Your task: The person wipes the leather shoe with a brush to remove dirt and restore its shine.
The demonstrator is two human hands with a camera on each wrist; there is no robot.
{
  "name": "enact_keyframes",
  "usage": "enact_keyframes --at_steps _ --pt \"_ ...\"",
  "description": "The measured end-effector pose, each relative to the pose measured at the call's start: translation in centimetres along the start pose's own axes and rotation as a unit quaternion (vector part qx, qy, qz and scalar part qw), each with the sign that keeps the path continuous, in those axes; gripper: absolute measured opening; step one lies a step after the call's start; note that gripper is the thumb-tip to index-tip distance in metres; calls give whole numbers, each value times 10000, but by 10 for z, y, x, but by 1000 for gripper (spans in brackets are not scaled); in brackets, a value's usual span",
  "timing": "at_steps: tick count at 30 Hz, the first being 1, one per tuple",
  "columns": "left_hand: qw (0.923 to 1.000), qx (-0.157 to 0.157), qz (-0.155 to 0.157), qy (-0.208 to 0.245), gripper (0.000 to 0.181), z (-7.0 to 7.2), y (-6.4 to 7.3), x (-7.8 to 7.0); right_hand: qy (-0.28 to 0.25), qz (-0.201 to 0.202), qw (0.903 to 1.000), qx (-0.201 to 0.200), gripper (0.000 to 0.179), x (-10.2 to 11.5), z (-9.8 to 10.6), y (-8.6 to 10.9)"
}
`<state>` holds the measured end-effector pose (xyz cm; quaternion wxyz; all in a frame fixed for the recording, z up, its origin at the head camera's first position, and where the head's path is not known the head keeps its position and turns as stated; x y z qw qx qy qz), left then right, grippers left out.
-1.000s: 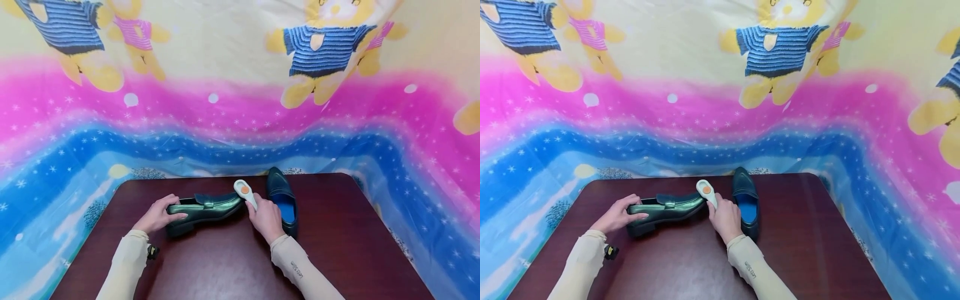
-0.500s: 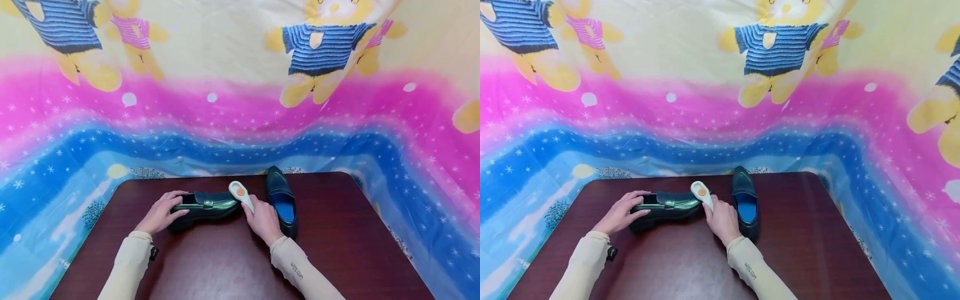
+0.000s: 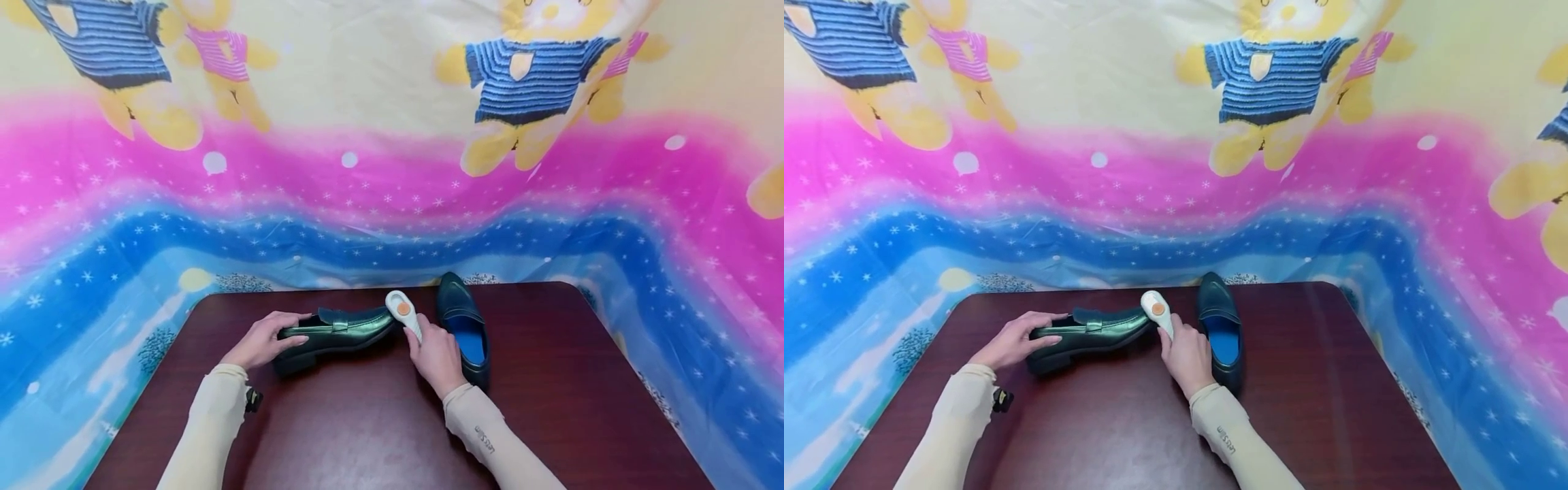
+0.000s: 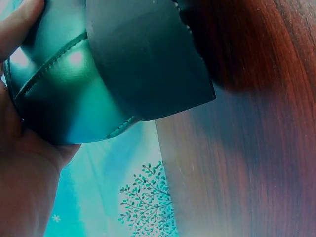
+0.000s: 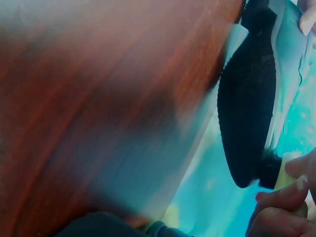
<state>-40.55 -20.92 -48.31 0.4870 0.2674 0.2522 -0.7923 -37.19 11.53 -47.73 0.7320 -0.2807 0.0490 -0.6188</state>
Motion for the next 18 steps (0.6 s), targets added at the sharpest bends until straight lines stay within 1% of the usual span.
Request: enact_keyframes --at_steps 4,7,9,11,14,16,18 --pt "10000 12 11 -5 50 -1 -1 0 30 -245 9996 137 33 -4 1 -2" --pt "10000 15 7 34 48 0 -2 1 -68 -252 9994 235 33 -2 1 -2" --pt "9999 0 72 73 45 1 -3 4 -215 -108 9991 361 31 2 -1 0" --pt "9998 -13 151 98 38 3 -3 7 -360 203 9976 561 29 11 -5 4" --pt "9997 20 200 147 34 4 -5 9 -481 910 9905 912 28 29 -13 12" --pt "9995 71 217 213 32 5 -8 10 -390 1357 9847 1025 28 40 -17 17" --pt "9992 157 228 278 32 5 -10 11 -226 1664 9805 1023 29 47 -21 21"
Point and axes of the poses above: each hand's wrist, its own y-axis away from the middle knuckle, its own z-axis out of the back of the hand, x = y × z, the point moved 9 cm from there along -y, towards the middle knuckle, and after that the axes turned 9 degrees about y, right-handed, at the moved point
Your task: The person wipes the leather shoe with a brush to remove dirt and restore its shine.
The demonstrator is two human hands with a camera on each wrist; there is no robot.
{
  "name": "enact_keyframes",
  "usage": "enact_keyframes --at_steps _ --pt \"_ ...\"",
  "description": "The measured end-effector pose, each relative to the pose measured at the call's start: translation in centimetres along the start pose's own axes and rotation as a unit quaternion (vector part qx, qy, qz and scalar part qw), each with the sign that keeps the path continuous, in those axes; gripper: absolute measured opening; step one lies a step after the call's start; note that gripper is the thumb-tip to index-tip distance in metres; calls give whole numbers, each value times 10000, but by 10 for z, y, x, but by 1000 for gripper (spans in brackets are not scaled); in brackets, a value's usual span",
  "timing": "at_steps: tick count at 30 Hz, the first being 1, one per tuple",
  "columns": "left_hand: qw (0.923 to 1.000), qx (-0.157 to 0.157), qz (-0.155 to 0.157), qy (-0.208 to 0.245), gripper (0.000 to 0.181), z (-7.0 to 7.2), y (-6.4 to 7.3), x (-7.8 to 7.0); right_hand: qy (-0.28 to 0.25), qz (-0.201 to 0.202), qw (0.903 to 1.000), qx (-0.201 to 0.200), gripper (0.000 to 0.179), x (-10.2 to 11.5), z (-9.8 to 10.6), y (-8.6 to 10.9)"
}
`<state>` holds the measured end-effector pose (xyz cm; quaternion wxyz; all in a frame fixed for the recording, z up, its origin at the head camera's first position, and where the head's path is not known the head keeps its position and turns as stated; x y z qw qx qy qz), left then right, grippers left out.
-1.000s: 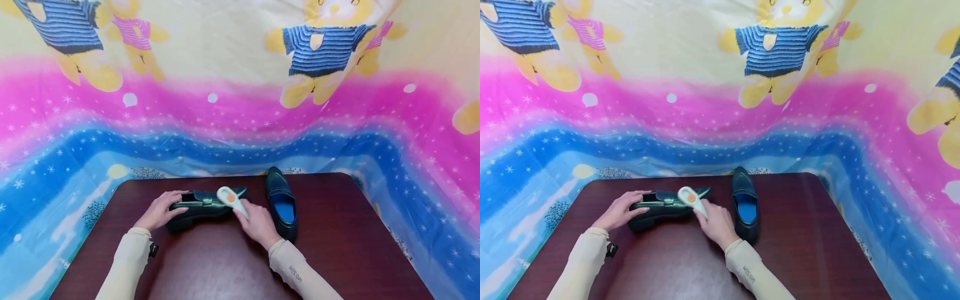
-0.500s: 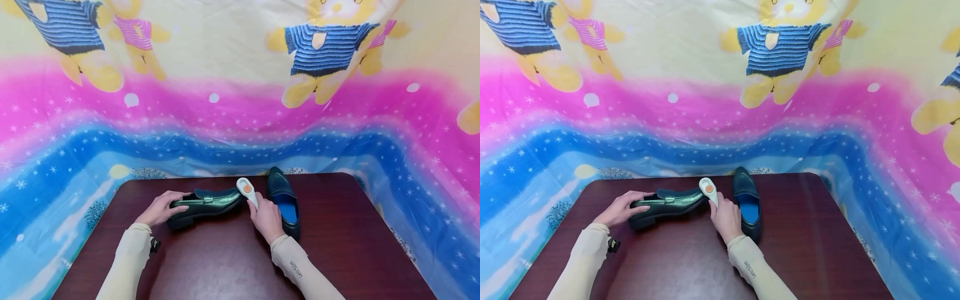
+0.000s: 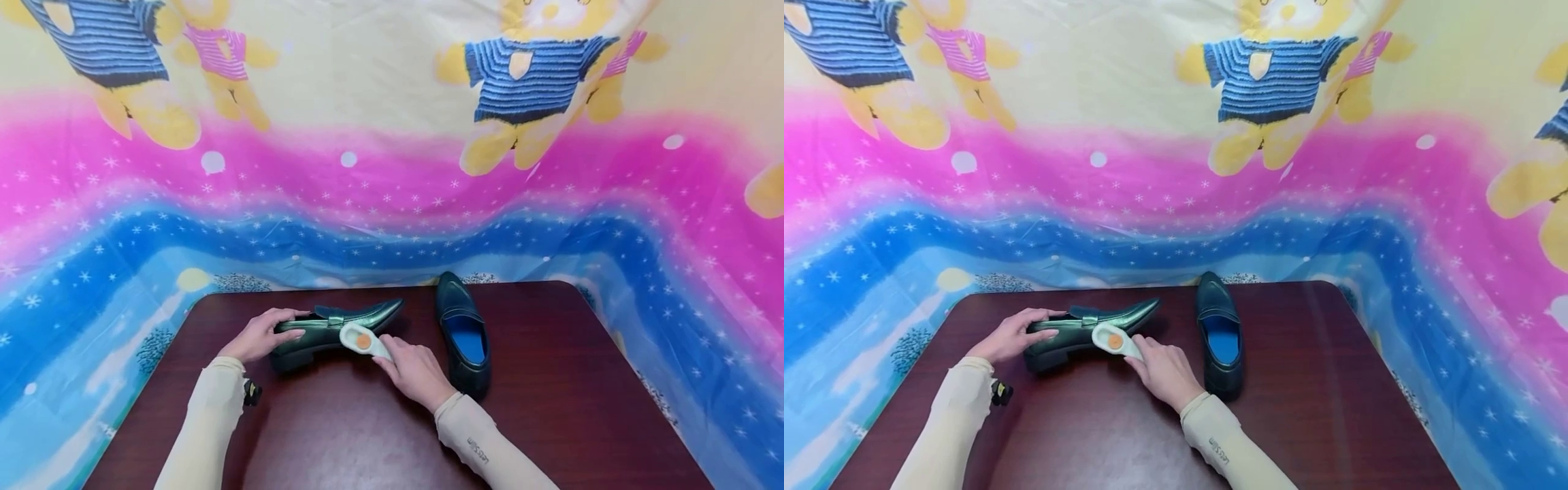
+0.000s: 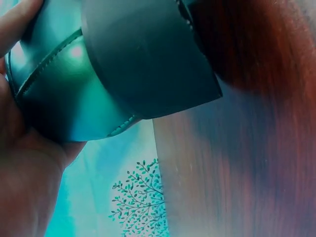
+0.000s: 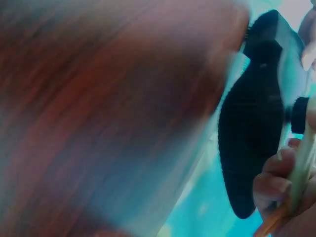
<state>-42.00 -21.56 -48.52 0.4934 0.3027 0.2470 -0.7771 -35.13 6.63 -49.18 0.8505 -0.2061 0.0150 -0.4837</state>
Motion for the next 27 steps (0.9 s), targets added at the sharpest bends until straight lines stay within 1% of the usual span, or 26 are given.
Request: enact_keyframes --at_steps 2,3,5,6,8,11,13,14,17,20,22,24,27 --pt "9999 91 62 61 32 -1 -3 2 201 80 9997 -69 28 0 -3 1" --pt "9998 139 87 100 31 -1 -4 3 281 51 9995 -112 28 -2 -4 1" --pt "9996 229 108 138 27 -1 -6 4 330 -158 9991 -229 26 -10 -3 0" --pt "9995 254 117 169 26 -1 -6 5 326 -347 9984 -310 25 -16 -2 -1" --pt "9993 291 94 192 23 -1 -7 5 246 -846 9949 -483 25 -30 3 -2" --pt "9993 308 87 216 23 1 -7 6 40 -1598 9853 -606 27 -48 9 -3" --pt "9993 319 74 195 27 1 -7 6 -93 -1881 9804 -571 29 -55 11 -3" --pt "9993 324 73 180 29 1 -7 6 -139 -1945 9794 -530 30 -56 12 -4" --pt "9994 293 88 167 33 1 -7 6 -189 -1981 9791 -426 31 -56 13 -5" --pt "9995 276 88 103 34 0 -7 6 -171 -2040 9778 -444 31 -56 15 -5" --pt "9997 220 114 41 36 0 -5 6 -212 -2009 9785 -425 31 -54 16 -5" --pt "9998 168 104 -55 38 -1 -3 5 -235 -1831 9819 -419 30 -49 17 -7" --pt "9997 66 105 -188 37 -1 -1 4 -228 -1311 9905 -340 27 -34 17 -10"
Point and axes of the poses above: each hand's wrist, its own y-axis away from the middle knuckle, its own z-axis out of the back of the hand, x = y × z, the point moved 9 cm from there along -y, towards the middle knuckle, and after that the axes turned 9 degrees about y, right-handed, at the moved point
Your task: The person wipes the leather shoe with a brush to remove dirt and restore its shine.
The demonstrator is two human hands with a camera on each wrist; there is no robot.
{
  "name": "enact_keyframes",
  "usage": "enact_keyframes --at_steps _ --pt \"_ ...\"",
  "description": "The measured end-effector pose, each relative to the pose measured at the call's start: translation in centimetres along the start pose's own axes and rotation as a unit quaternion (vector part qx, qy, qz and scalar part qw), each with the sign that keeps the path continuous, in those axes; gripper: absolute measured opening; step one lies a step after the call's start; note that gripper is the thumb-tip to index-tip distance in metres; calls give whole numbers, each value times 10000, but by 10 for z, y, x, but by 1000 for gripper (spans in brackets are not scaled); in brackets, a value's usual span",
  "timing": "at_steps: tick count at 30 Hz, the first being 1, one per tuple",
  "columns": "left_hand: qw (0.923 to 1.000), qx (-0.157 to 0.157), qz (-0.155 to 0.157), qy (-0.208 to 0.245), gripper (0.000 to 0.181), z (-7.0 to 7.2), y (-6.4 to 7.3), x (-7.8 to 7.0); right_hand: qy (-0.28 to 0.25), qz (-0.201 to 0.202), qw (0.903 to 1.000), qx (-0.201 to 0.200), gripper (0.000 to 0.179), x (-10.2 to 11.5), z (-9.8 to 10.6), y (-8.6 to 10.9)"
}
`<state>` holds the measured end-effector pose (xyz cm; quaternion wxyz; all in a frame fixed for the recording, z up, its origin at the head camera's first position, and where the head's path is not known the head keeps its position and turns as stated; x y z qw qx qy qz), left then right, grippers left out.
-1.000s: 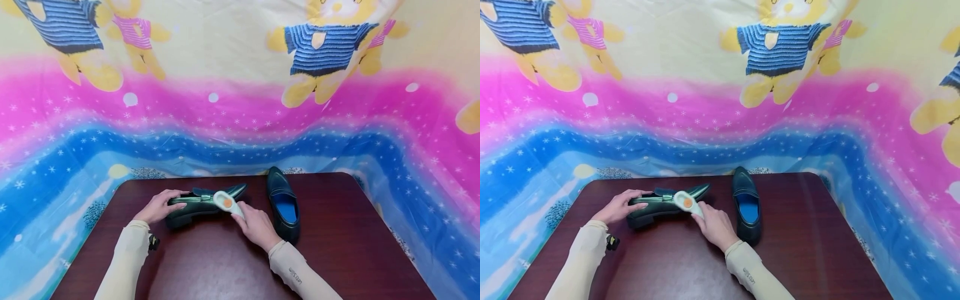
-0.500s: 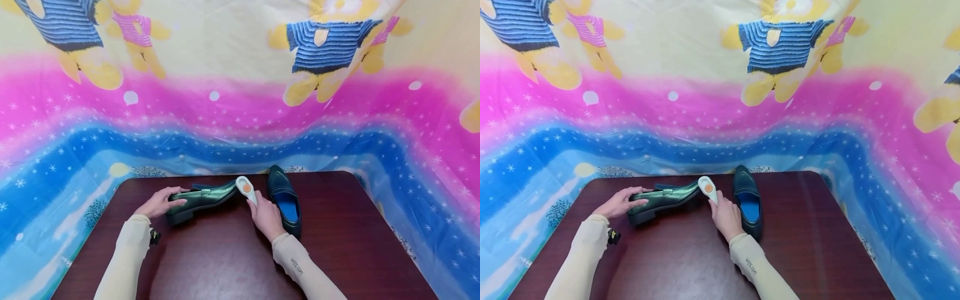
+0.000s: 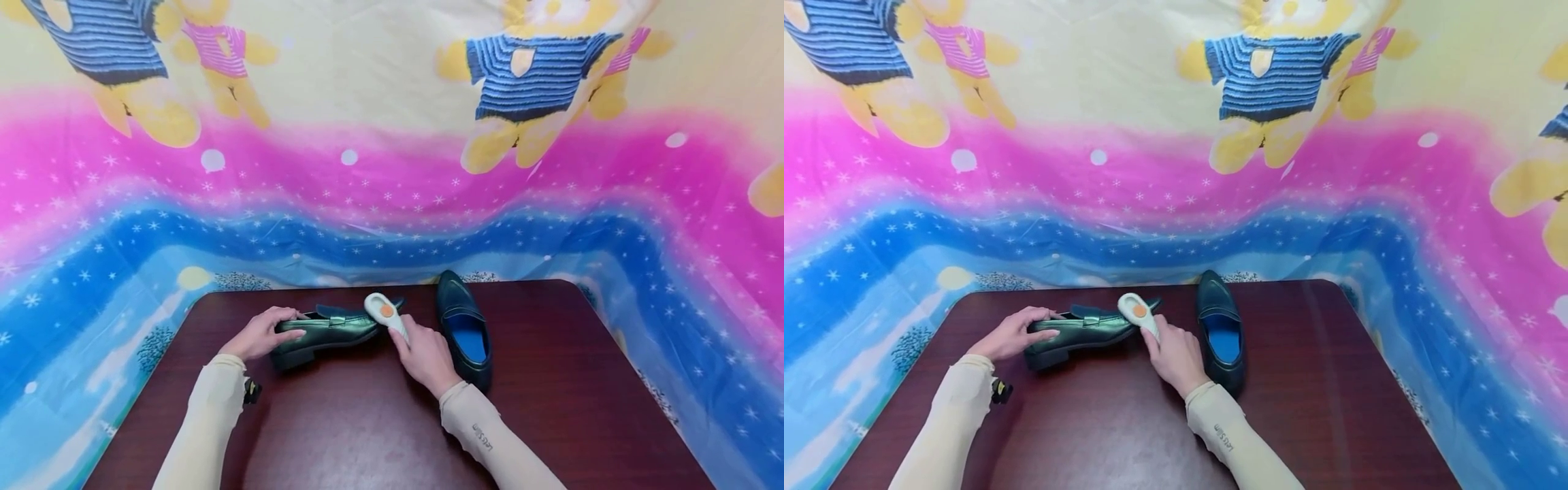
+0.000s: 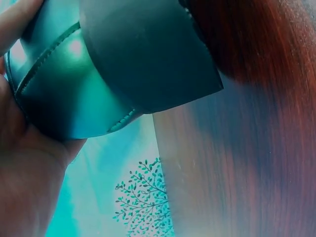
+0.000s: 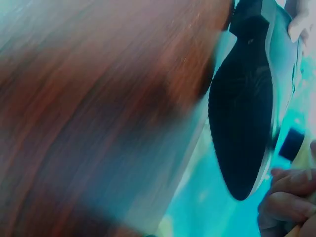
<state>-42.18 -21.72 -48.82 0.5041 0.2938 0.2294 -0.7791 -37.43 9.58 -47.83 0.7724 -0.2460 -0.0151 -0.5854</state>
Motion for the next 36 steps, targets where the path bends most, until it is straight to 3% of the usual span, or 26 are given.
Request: enact_keyframes --at_steps 3,6,14,17,24,27,36 --pt "10000 -12 -51 -59 32 0 2 -2 117 469 9988 65 25 15 -2 1" --pt "10000 14 -42 -37 33 -1 3 -4 276 574 9980 8 24 19 -3 1" --pt "9999 -9 -12 -155 31 -1 4 -5 587 -365 9963 -509 30 -13 13 -11" --pt "9998 -71 -103 -158 34 -2 5 -6 624 -728 9940 -523 30 -25 17 -15" --pt "9997 -133 -122 -136 43 -3 5 -9 600 -963 9930 -315 33 -27 21 -18" --pt "9996 -189 -190 -134 36 -5 6 -13 474 -938 9943 -185 32 -22 19 -16" --pt "9969 -405 -481 -467 17 -12 12 -26 -410 -83 9950 903 25 33 -18 2"
Point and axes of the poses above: each hand's wrist, its own y-axis away from the middle knuckle, its own z-axis out of the back of the hand, x = y × z, the point moved 9 cm from there along -y, towards the middle knuckle, and after that the axes turned 9 degrees about y, right-handed, at the moved point
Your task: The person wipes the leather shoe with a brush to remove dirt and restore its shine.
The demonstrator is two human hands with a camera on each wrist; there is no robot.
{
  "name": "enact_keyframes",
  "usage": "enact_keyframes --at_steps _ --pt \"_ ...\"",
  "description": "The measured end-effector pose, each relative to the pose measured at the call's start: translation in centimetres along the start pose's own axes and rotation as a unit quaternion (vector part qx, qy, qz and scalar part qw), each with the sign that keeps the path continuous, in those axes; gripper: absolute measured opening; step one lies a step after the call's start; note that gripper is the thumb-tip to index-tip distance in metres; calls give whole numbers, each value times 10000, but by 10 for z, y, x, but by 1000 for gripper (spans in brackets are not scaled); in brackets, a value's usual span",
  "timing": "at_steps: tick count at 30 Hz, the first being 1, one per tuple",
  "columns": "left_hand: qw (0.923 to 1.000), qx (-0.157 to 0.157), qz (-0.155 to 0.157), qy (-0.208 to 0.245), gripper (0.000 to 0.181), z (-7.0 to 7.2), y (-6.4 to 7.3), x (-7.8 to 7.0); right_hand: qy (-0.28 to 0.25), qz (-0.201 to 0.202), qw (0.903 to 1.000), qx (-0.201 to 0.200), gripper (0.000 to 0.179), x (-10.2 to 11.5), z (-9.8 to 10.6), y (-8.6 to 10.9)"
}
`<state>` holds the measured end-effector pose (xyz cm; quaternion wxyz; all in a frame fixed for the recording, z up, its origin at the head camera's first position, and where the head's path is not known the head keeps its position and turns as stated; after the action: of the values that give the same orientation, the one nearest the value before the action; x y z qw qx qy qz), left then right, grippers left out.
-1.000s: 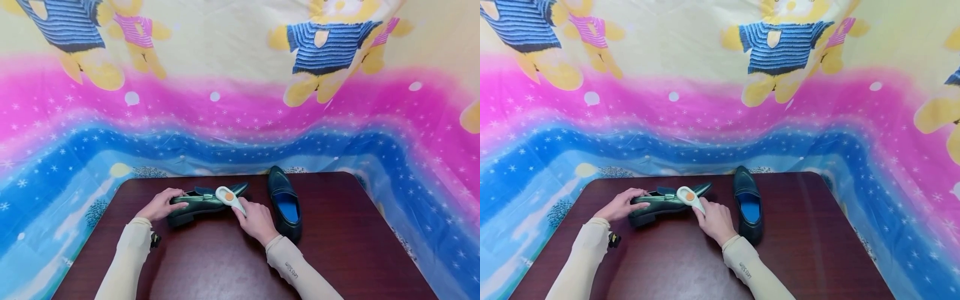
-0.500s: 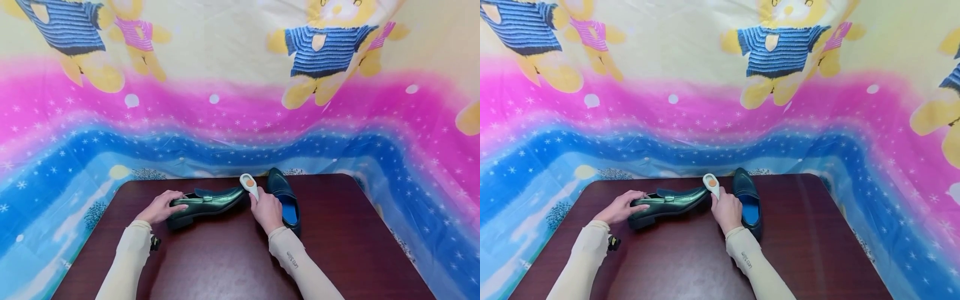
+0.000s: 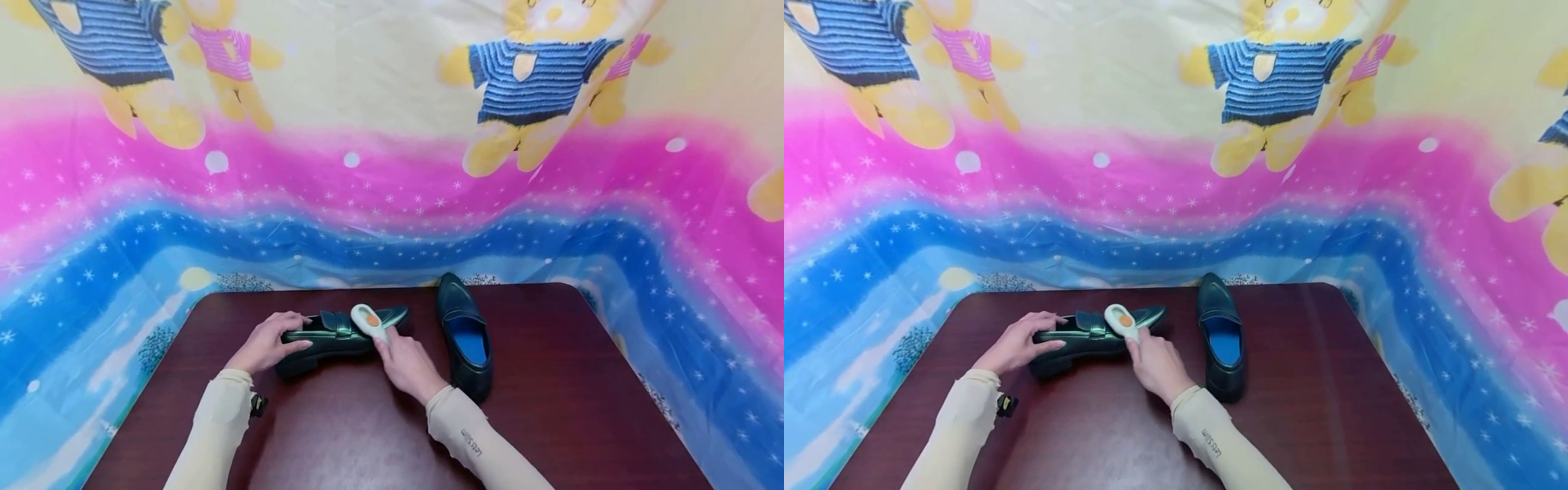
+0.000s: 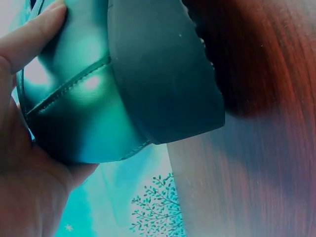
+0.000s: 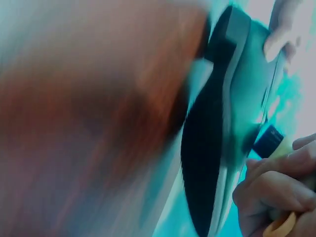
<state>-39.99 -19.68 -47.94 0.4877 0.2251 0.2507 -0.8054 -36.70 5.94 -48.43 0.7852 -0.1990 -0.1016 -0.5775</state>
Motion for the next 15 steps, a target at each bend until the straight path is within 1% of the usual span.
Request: enact_keyframes --at_steps 3,6,9,12,15 --pt "9999 24 -104 -68 11 -1 0 -5 25 105 9998 164 27 12 -9 3" --pt "9998 43 -144 -137 9 -2 1 -8 345 96 9993 100 28 14 -12 4" --pt "9997 82 -126 -182 10 -4 2 -8 910 78 9957 -159 27 8 -11 4" --pt "9997 58 -132 -191 12 -5 4 -10 1410 11 9888 -492 27 -3 -4 5" --pt "9997 31 -115 -200 14 -6 5 -10 1670 -142 9832 -725 28 -13 3 7"
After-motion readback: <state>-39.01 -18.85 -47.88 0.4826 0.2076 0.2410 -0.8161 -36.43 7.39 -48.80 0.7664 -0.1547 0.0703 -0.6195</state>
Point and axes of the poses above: each hand's wrist, its own y-axis away from the middle knuckle, its own z-axis out of the back of the hand, x = y × z, the point moved 9 cm from there along -y, towards the middle knuckle, and after that the axes turned 9 degrees about y, right-handed, at the moved point
